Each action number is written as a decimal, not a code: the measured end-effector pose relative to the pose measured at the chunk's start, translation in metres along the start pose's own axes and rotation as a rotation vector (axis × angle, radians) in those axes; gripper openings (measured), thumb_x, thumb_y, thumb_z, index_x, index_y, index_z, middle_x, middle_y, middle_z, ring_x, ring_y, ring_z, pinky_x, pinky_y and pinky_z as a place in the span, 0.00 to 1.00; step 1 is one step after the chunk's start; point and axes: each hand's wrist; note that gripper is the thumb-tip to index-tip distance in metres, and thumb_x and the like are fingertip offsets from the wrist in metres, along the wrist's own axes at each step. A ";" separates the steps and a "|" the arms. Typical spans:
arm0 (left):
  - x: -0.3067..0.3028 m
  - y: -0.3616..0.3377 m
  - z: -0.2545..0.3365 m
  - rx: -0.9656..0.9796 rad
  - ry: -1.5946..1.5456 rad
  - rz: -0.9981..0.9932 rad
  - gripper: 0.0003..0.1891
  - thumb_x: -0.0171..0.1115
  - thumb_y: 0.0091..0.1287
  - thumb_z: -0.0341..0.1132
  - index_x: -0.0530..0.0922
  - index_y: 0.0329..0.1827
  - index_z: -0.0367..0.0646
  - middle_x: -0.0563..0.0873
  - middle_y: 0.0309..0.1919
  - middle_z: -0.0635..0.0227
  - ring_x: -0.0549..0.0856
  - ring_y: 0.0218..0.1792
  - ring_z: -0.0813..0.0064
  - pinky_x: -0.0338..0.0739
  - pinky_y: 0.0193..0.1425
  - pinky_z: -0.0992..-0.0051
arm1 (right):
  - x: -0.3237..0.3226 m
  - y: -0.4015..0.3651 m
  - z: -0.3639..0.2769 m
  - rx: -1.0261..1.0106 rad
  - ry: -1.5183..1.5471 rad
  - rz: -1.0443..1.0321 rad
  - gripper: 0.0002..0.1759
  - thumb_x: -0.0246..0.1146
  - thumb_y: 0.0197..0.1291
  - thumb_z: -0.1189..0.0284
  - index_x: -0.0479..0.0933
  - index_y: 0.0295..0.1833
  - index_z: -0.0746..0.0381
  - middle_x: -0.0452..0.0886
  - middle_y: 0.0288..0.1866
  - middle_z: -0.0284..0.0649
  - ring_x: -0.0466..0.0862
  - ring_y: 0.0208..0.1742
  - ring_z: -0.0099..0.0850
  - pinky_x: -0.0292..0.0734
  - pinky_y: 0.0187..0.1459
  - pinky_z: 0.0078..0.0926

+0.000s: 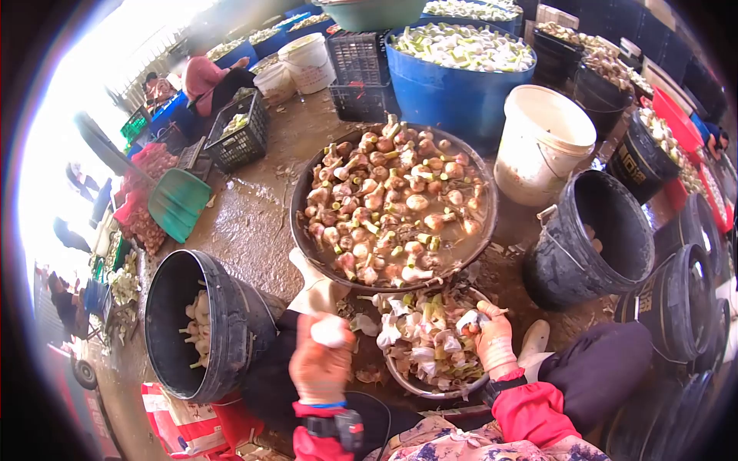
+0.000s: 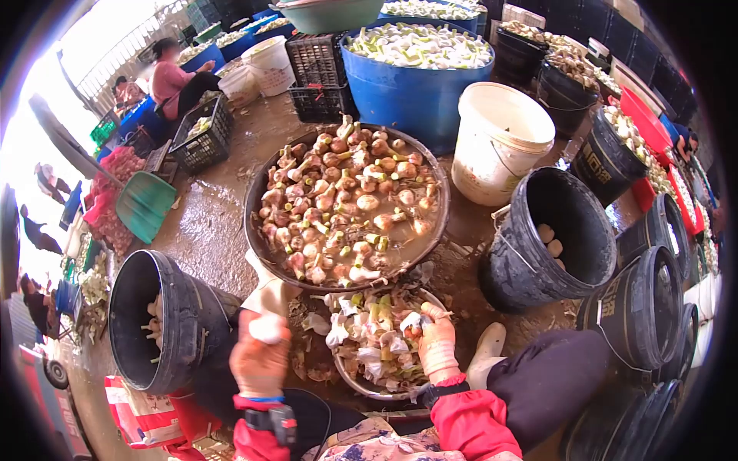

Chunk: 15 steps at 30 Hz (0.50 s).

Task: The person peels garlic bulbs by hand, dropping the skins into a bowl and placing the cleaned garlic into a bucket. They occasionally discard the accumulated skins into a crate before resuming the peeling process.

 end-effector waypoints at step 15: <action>-0.187 0.150 -0.132 -0.520 1.559 0.300 0.12 0.54 0.66 0.38 0.79 0.48 0.48 0.86 0.40 0.66 0.84 0.39 0.66 0.78 0.44 0.72 | -0.009 0.020 0.029 -0.067 -0.315 -0.076 0.12 0.55 0.55 0.89 0.78 0.41 0.66 0.80 0.36 0.40 0.80 0.27 0.30 0.80 0.26 0.24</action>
Point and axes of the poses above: each hand's wrist, its own y-axis towards the middle knuckle, its own x-axis out of the palm, z = x × y
